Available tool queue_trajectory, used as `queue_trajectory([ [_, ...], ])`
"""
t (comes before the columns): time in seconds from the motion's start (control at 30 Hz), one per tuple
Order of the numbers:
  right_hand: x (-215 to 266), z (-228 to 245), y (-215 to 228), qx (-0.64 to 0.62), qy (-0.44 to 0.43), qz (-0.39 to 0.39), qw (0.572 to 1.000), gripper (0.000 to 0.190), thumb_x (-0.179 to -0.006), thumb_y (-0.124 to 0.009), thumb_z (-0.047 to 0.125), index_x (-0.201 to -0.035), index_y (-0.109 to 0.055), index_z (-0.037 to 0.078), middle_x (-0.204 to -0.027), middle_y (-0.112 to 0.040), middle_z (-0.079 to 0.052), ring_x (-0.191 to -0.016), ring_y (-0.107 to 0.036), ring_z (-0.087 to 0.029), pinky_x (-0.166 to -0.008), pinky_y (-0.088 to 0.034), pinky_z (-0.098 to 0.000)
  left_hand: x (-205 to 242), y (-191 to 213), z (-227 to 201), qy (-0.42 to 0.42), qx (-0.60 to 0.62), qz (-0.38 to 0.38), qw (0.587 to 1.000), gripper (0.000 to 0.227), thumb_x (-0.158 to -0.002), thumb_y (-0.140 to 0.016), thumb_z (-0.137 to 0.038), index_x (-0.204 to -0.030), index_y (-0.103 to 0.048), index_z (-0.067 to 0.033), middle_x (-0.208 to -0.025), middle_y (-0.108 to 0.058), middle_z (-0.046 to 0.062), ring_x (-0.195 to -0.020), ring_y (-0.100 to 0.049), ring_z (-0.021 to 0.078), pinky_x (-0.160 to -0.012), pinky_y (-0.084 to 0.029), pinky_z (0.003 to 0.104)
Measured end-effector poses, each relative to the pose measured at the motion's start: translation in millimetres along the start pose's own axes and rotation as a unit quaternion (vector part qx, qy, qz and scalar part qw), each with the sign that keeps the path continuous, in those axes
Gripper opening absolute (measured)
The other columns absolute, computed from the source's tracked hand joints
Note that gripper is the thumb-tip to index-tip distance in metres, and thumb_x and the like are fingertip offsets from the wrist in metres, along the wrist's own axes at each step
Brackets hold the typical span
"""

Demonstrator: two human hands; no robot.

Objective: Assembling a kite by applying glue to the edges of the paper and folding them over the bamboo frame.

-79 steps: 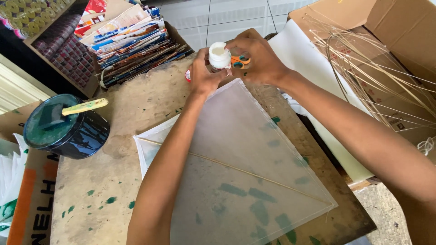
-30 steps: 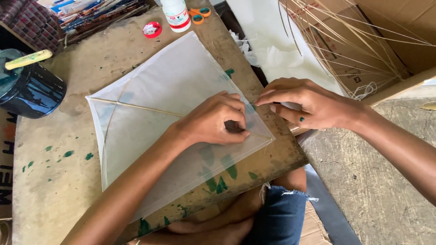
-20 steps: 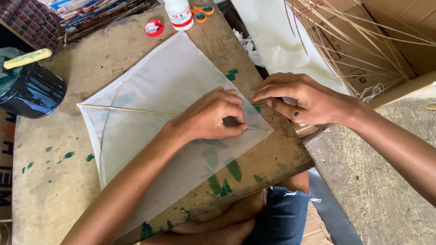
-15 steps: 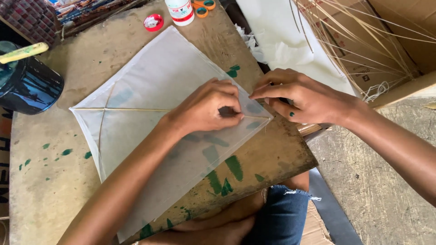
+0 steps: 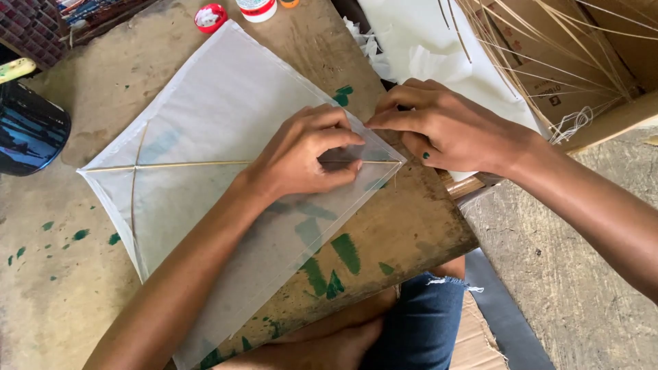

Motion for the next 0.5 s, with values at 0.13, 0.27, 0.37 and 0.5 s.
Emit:
queue_trajectory([
  [0.13,-0.3,-0.1,2.0,0.03,0.003,0.02,0.999,0.04,-0.079,-0.058,-0.01,-0.113,-0.077,0.0,-0.112,-0.068,-0.016,-0.1,-0.067,-0.032,-0.087,-0.055,-0.0479,2.8,-5.0,5.0,0.002,-0.013,-0.01,1.0,0.023,-0.079,-0.083,-0.021,-0.097,-0.076,-0.0086,-0.084,-0.061,0.003,-0.075,-0.063,0.0239,-0.069,-0.052,0.038],
  [0.27,-1.1,3.2,1.0,0.007,0.016,-0.006,1.0,0.047,-0.073,-0.056,-0.016,-0.112,-0.076,-0.001,-0.112,-0.066,-0.017,-0.102,-0.066,-0.036,-0.082,-0.052,-0.0482,4.6,-3.3,3.7,0.028,-0.034,-0.02,0.999,0.03,-0.081,-0.083,-0.027,-0.1,-0.076,-0.0039,-0.085,-0.06,0.005,-0.078,-0.066,0.0245,-0.074,-0.056,0.038],
  [0.37,-3.2,8.5,3.1,0.0,0.015,-0.006,1.0,0.047,-0.073,-0.056,-0.017,-0.112,-0.076,-0.002,-0.111,-0.066,-0.018,-0.101,-0.065,-0.037,-0.082,-0.052,-0.0478,5.2,-2.2,2.4,0.035,-0.042,-0.019,0.998,0.034,-0.08,-0.083,-0.029,-0.099,-0.076,-0.0017,-0.084,-0.059,0.006,-0.077,-0.066,0.0249,-0.073,-0.056,0.039],
  [0.5,-2.6,8.5,2.6,-0.007,0.013,-0.009,1.0,0.048,-0.073,-0.054,-0.018,-0.112,-0.077,-0.002,-0.111,-0.066,-0.018,-0.101,-0.065,-0.037,-0.083,-0.052,-0.0457,4.6,-1.8,1.1,0.047,-0.046,-0.016,0.998,0.037,-0.079,-0.083,-0.03,-0.1,-0.077,-0.0006,-0.084,-0.059,0.006,-0.077,-0.067,0.0257,-0.074,-0.057,0.04],
])
Point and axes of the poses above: each hand's wrist, its own x-axis away from the middle knuckle, its own y-axis out of the back of the hand, z = x × y, the point moved 2 cm from there along -x, towards the middle knuckle
